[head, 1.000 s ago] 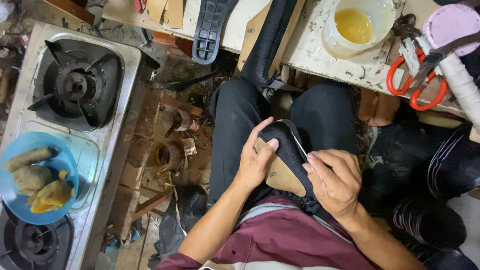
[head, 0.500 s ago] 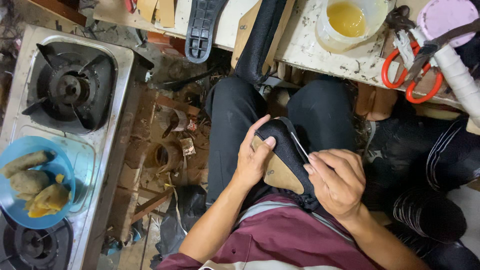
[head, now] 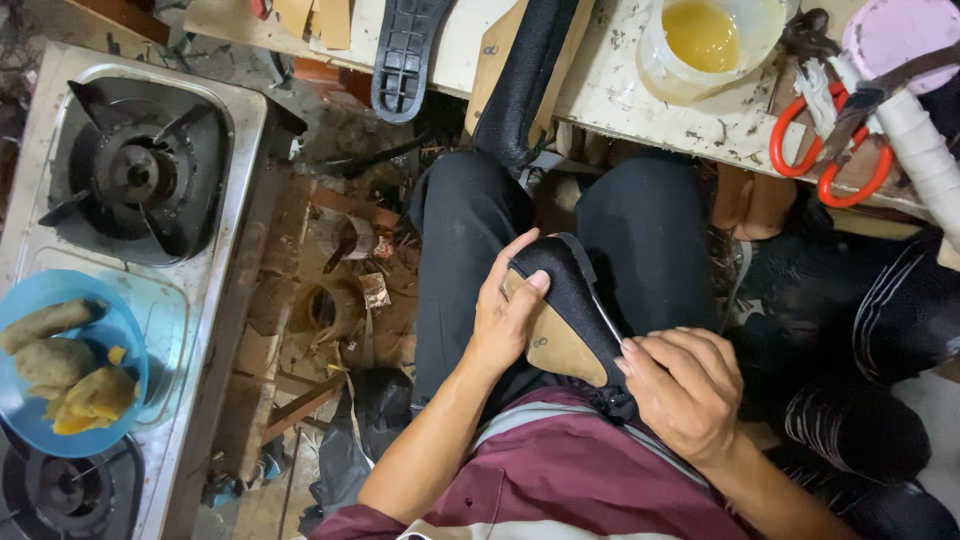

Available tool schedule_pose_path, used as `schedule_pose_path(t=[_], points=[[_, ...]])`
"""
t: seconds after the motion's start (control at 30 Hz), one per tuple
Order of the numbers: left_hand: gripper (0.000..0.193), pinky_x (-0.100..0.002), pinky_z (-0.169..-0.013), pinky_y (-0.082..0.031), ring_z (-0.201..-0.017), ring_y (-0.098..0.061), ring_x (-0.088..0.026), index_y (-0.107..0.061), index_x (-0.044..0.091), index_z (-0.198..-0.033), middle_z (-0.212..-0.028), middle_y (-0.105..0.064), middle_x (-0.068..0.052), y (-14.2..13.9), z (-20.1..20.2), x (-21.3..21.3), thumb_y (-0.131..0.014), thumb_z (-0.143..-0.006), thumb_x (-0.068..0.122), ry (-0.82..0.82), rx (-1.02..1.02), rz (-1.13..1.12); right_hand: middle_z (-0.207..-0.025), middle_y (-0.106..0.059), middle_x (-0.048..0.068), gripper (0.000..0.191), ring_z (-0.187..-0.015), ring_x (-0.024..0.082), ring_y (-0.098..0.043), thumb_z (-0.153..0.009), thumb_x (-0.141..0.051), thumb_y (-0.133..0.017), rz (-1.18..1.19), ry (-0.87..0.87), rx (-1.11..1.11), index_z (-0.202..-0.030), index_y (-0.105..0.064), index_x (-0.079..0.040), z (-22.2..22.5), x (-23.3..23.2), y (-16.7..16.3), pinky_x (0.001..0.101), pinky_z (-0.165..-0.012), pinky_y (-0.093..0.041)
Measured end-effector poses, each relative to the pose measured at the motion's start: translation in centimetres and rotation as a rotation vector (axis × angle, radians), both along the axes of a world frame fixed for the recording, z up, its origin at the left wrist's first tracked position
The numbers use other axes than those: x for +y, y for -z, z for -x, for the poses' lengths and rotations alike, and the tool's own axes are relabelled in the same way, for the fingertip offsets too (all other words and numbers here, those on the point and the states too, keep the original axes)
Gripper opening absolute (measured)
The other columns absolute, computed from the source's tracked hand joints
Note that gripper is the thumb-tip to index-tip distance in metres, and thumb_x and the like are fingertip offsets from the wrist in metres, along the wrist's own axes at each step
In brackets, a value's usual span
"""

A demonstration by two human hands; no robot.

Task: The person sits on the floor with a black shoe upper on their lap, presses and hammers it, applies glue to a black rubber sole, then aligns and presses the sole onto the shoe and trims the joined edge with a knife.

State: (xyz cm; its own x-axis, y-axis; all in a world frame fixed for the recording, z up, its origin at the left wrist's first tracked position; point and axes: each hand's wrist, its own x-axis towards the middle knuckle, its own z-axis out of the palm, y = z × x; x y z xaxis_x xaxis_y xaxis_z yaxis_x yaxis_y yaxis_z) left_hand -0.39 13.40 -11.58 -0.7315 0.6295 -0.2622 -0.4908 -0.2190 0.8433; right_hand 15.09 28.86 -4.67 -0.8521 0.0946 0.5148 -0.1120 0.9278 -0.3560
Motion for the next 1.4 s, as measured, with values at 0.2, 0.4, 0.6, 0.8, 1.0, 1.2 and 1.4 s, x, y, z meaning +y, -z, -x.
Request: schedule_pose_path(t=[0.2,0.4,0.6,0.8,1.0,1.2,1.4], points=[[0.054,-0.026,-0.098,-0.050,-0.106,-0.063,-0.012,-0.045,0.002,-0.151,-0.119,-0.068,-0.008,1.0,0.2,0.1,-0.058,-0.099,0.011,0.018,0.035,0.031,-0.100,-0.072,0.010,0.017,-0.096,0.027,-0.069,-0.080,0.002,-0.077,0.199,0.050,-0.018,-0.097,-0.073,-0.001,0.3,2.5,-1.2,0.0397,-0.090,-0.054],[0.056,-0.029,-0.096,-0.049,-0.104,-0.062,-0.015,-0.046,0.002,-0.152,-0.116,-0.066,-0.009,2.1,0.8,0.1,-0.058,-0.099,0.014,0.011,-0.025,-0.001,-0.114,-0.069,0.017,0.006,-0.108,0.032,-0.068,-0.106,0.003,-0.070,0.130,0.221,0.089,-0.112,-0.069,0.004,5.9,9.4,-4.9,0.0362,-0.095,-0.054],[0.056,-0.030,-0.100,-0.049,-0.109,-0.063,-0.016,-0.047,0.003,-0.150,-0.119,-0.067,-0.010,2.4,1.0,0.1,-0.058,-0.096,0.017,0.014,-0.003,0.041,-0.131,-0.062,0.019,0.013,-0.125,0.034,-0.060,-0.107,-0.003,-0.066,0.093,0.043,0.097,-0.118,-0.072,0.001,13.8,16.6,-5.2,0.0406,-0.110,-0.049],[0.056,-0.030,-0.100,-0.049,-0.110,-0.062,-0.016,-0.048,0.005,-0.150,-0.120,-0.066,-0.010,2.2,1.1,0.0,-0.059,-0.097,0.018,0.005,-0.045,0.026,-0.136,-0.061,0.017,0.013,-0.128,0.037,-0.055,-0.104,-0.013,-0.070,-0.047,0.096,-0.056,-0.107,-0.078,-0.004,17.9,17.7,-5.0,0.0460,-0.112,-0.046],[0.056,-0.030,-0.099,-0.049,-0.108,-0.062,-0.016,-0.048,0.005,-0.150,-0.118,-0.066,-0.010,2.6,1.2,-0.1,-0.059,-0.097,0.017,0.004,-0.055,0.017,-0.139,-0.063,0.016,0.010,-0.133,0.032,-0.059,-0.104,-0.011,-0.073,0.062,0.020,-0.072,-0.107,-0.075,-0.002,17.0,18.4,-6.8,0.0417,-0.111,-0.048],[0.055,-0.029,-0.099,-0.048,-0.108,-0.061,-0.014,-0.048,0.005,-0.150,-0.118,-0.066,-0.009,2.8,1.3,0.3,-0.059,-0.098,0.015,0.018,-0.039,0.011,-0.108,-0.072,0.013,0.013,-0.092,0.017,-0.065,-0.112,-0.011,-0.071,0.782,0.269,-0.184,-0.116,-0.073,0.001,13.4,19.8,-5.5,0.0312,-0.088,-0.052],[0.054,-0.026,-0.098,-0.048,-0.106,-0.061,-0.011,-0.048,0.004,-0.149,-0.117,-0.066,-0.004,3.0,1.1,0.3,-0.058,-0.097,0.015,0.024,-0.040,0.016,-0.108,-0.070,0.015,0.009,-0.104,0.026,-0.069,-0.113,-0.008,-0.063,1.483,0.086,-0.081,-0.111,-0.068,-0.001,9.5,19.9,-3.9,0.0401,-0.097,-0.058]])
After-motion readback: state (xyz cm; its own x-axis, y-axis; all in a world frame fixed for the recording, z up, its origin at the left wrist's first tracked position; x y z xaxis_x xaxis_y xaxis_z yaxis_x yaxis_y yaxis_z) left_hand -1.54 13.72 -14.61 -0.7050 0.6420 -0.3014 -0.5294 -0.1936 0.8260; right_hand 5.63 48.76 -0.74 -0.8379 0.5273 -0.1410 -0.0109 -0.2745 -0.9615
